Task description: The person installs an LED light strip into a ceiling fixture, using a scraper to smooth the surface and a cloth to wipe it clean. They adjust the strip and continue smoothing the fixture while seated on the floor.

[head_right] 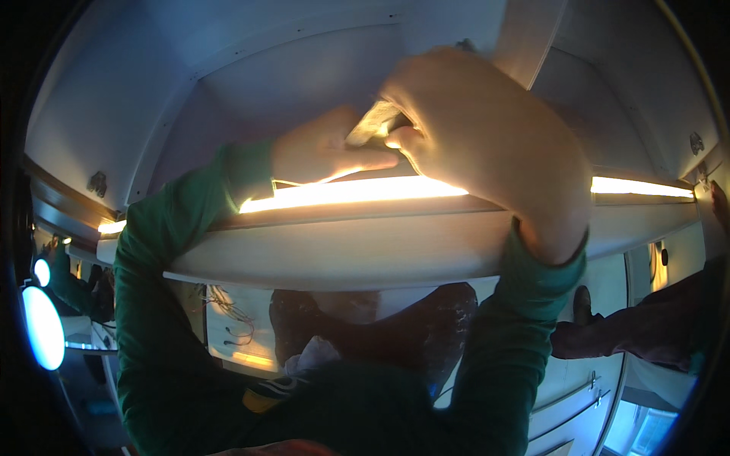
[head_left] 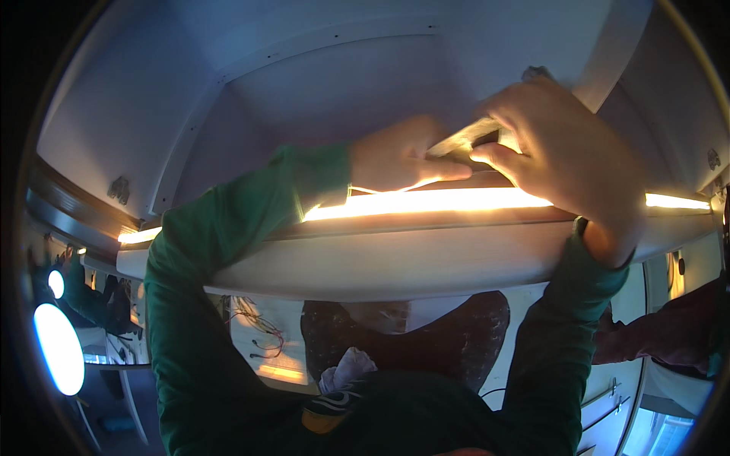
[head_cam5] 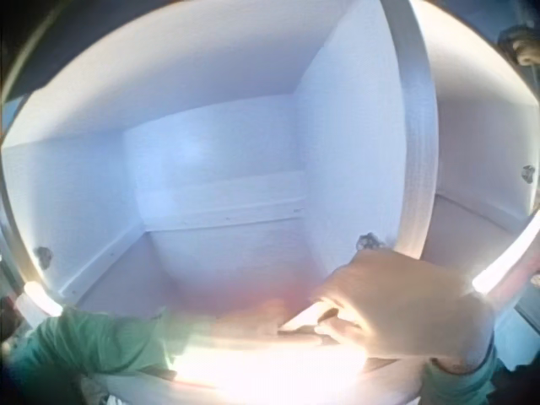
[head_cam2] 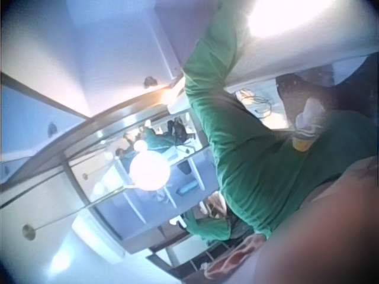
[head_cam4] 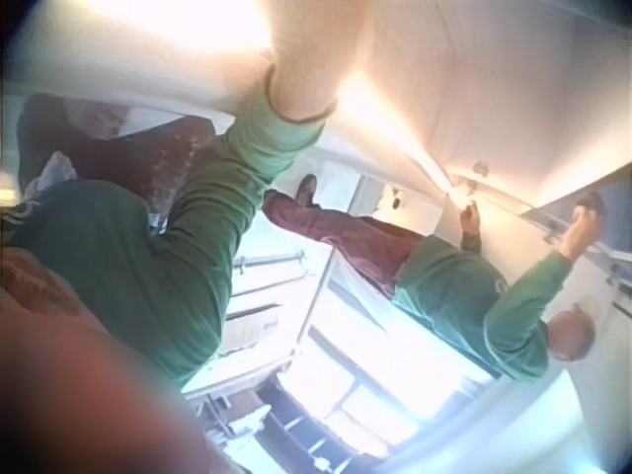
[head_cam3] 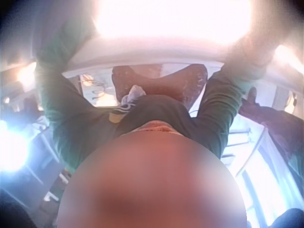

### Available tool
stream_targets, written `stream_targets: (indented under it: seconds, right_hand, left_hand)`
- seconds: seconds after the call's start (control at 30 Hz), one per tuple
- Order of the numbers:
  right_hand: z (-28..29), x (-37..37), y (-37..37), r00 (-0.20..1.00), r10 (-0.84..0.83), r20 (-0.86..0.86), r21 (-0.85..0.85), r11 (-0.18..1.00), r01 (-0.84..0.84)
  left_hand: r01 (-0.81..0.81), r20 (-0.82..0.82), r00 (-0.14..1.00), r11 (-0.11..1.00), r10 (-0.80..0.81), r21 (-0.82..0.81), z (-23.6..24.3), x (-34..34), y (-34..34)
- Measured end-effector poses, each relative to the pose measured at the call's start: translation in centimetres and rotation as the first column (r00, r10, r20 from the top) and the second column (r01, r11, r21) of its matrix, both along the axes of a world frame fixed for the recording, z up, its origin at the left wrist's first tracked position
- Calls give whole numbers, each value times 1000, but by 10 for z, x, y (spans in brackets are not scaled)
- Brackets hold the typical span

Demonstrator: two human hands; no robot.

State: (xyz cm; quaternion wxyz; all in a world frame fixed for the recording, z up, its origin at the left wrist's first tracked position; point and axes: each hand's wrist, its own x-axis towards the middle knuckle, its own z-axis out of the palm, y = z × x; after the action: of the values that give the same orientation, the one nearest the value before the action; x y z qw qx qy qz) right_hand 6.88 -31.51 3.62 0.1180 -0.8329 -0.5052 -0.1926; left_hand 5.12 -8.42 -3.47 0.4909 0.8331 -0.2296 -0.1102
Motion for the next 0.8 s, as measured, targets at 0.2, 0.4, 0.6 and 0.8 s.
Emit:
stream_targets:
  seconds: [0.2,0.4,0.6,0.8]
  right_hand:
    - [-4,12,0,994,106,-15,66,992,-105]
    - [4,3,-4,991,89,100,250,962,-112]
    - [-42,-58,-52,980,5,-199,873,456,175]
    - [-188,-153,-150,938,204,-280,920,-221,323]
  left_hand:
    - [-39,45,998,990,46,-136,-12,7,4]
    - [77,-296,953,997,-66,24,6,13,23]
    - [80,-321,944,997,-73,8,16,10,5]
    - [100,-129,987,993,-91,62,19,21,-15]
